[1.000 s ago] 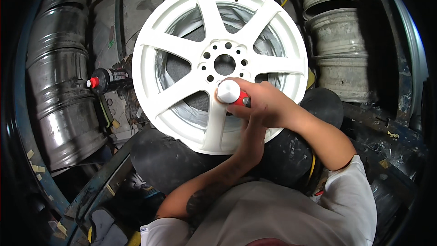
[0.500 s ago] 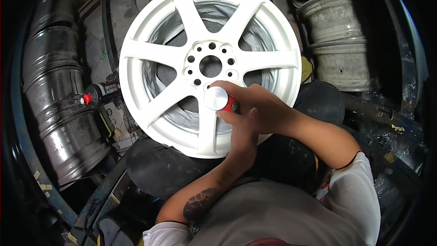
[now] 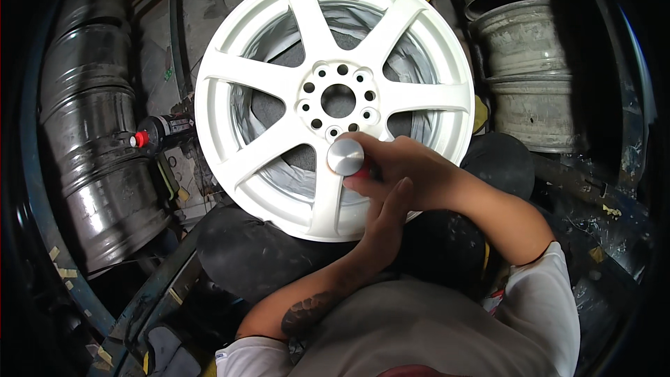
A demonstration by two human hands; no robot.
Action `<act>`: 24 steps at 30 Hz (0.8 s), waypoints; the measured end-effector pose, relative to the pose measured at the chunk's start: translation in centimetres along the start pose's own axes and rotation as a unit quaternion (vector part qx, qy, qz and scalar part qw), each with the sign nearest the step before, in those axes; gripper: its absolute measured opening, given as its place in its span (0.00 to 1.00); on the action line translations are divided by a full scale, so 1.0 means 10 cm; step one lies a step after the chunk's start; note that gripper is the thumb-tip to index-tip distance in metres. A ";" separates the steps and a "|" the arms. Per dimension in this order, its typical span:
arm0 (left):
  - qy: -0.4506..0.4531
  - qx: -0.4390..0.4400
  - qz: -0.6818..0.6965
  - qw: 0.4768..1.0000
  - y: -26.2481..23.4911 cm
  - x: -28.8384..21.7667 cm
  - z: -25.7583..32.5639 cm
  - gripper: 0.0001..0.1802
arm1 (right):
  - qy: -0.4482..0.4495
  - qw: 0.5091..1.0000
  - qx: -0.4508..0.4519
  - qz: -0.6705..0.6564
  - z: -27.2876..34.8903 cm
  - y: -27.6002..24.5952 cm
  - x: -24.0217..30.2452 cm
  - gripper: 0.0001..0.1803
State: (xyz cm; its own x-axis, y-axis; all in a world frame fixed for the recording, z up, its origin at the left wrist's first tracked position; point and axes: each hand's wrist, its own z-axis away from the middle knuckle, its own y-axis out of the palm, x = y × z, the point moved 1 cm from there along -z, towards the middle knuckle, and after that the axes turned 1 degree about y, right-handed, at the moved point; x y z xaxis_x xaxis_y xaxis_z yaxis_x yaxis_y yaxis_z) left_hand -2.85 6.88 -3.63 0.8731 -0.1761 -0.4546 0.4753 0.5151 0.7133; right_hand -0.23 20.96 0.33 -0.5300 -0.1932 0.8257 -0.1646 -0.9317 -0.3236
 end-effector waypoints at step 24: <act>-0.090 -0.015 0.017 0.996 0.14 -0.29 -0.05 0.47 | 0.016 0.998 -0.035 0.045 -0.03 -0.03 -0.01 0.34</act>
State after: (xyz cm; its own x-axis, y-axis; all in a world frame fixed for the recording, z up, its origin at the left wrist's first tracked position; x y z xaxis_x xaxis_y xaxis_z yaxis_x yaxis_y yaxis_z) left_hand -4.73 8.54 -1.57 0.8950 -0.3046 -0.3259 0.4445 0.5482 0.7084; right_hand -0.34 21.39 0.21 -0.5717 -0.2635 0.7770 -0.1732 -0.8869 -0.4282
